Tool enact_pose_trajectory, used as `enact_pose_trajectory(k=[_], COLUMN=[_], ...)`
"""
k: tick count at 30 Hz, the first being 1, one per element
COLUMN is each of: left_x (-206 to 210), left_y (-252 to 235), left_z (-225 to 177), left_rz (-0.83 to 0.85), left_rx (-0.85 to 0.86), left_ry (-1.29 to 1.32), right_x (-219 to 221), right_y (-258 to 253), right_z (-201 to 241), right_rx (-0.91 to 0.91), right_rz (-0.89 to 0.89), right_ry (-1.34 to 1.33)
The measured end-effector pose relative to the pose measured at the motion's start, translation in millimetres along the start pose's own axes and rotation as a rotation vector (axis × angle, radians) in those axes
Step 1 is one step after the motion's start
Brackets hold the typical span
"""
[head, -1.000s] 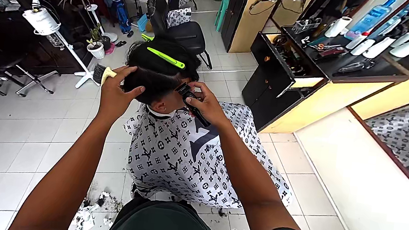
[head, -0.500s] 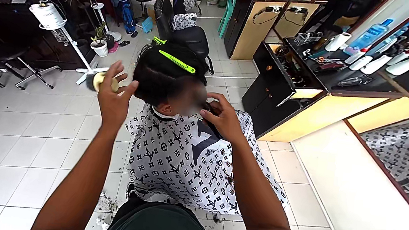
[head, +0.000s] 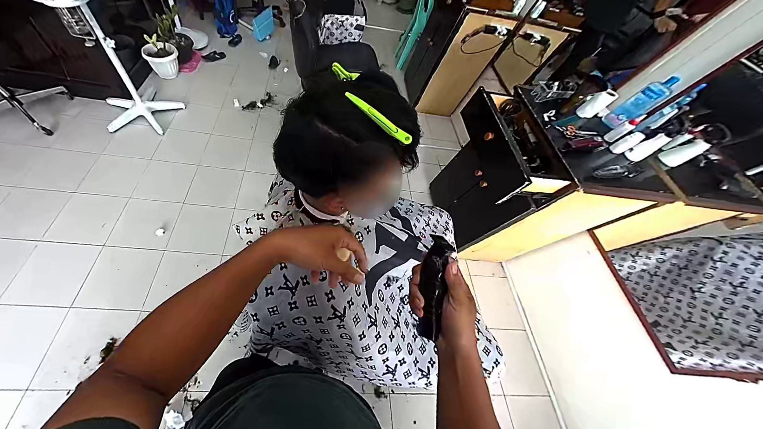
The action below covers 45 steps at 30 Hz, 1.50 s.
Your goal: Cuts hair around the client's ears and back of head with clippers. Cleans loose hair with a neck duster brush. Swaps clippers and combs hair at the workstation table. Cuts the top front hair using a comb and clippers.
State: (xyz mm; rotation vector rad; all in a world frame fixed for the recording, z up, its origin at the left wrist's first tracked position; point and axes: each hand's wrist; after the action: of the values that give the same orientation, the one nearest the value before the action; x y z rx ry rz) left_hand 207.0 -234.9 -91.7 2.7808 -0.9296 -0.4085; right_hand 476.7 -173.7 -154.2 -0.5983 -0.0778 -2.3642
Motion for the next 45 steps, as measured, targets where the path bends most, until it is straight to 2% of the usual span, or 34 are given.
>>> enact_pose_trajectory(k=[2, 3, 4, 6, 7, 8, 11, 12, 13, 14, 16, 17, 18, 21, 22, 24, 26, 27, 28, 30, 32, 33, 36, 41, 45], left_x=[4, 5, 5, 4, 2, 0, -17, -25, -31, -33, -36, -35, -34, -35, -37, -40, -34, -29, -21, -1, 8, 8, 7, 20, 30], left_y=[-9, -18, -26, -29, -22, -10, 18, 18, 15, 11, 6, 6, 9, 10, 4, -2, 5, 12, 19, 19, 8, 3, -10, -13, -23], left_z=[1, 4, 6, 11, 14, 18, 53, 68, 80, 88, 92, 92, 93, 111, 116, 121, 107, 101, 99, 106, 114, 115, 110, 86, 80], left_rz=[-0.182, -0.284, -0.311, -0.186, -0.142, -0.15, -0.348, -0.375, -0.384, -0.367, -0.168, -0.082, -0.05, -0.183, -0.199, -0.098, -0.022, -0.077, -0.208, -0.605, -0.892, -0.951, -0.943, -0.713, -0.676], left_rx=[0.213, 0.251, 0.202, 0.09, 0.125, 0.235, 0.67, 0.741, 0.734, 0.64, 0.314, 0.245, 0.279, 0.629, 0.672, 0.567, 0.433, 0.427, 0.442, 0.473, 0.399, 0.329, 0.155, -0.145, -0.295], left_ry=[0.112, 0.174, 0.216, 0.234, 0.242, 0.251, 0.211, 0.191, 0.124, 0.032, -0.093, -0.121, -0.116, -0.015, -0.02, -0.064, -0.171, -0.254, -0.332, -0.487, -0.611, -0.664, -0.753, -0.672, -0.642], right_x=[4, 7, 10, 18, 21, 23, 30, 32, 34, 37, 46, 51, 56, 62, 64, 68, 71, 73, 74, 75, 74, 74, 75, 78, 75], right_y=[5, 8, 12, 18, 20, 22, 31, 33, 34, 35, 38, 39, 40, 40, 39, 37, 28, 23, 19, 8, -6, -14, -38, -68, -84], right_z=[-5, -7, -10, -15, -17, -19, -23, -25, -26, -28, -31, -31, -30, -31, -34, -39, -37, -34, -32, -29, -30, -31, -32, -28, -28], right_rx=[-0.015, -0.011, 0.004, 0.032, 0.036, 0.027, -0.02, -0.036, -0.046, -0.054, -0.067, -0.079, -0.094, -0.131, -0.138, -0.153, -0.181, -0.199, -0.214, -0.239, -0.266, -0.268, -0.238, -0.101, -0.015], right_rz=[-0.018, -0.035, -0.064, -0.13, -0.149, -0.155, -0.151, -0.15, -0.151, -0.151, -0.154, -0.145, -0.135, -0.104, -0.102, -0.104, -0.097, -0.09, -0.079, -0.035, 0.024, 0.046, 0.082, 0.118, 0.177], right_ry=[-0.005, 0.005, 0.018, 0.04, 0.046, 0.05, 0.064, 0.064, 0.069, 0.069, 0.059, 0.064, 0.08, 0.152, 0.177, 0.208, 0.268, 0.324, 0.391, 0.495, 0.541, 0.57, 0.696, 0.97, 1.025])
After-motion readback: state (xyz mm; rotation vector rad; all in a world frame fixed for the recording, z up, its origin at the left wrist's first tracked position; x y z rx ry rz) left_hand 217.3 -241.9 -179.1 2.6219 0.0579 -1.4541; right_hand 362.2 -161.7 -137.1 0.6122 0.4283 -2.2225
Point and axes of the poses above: each hand's wrist, its own y-axis away from the middle knuckle, its own x-axis out of the palm, z = x × y, and after that the axes turned 10 degrees about z, right-handed
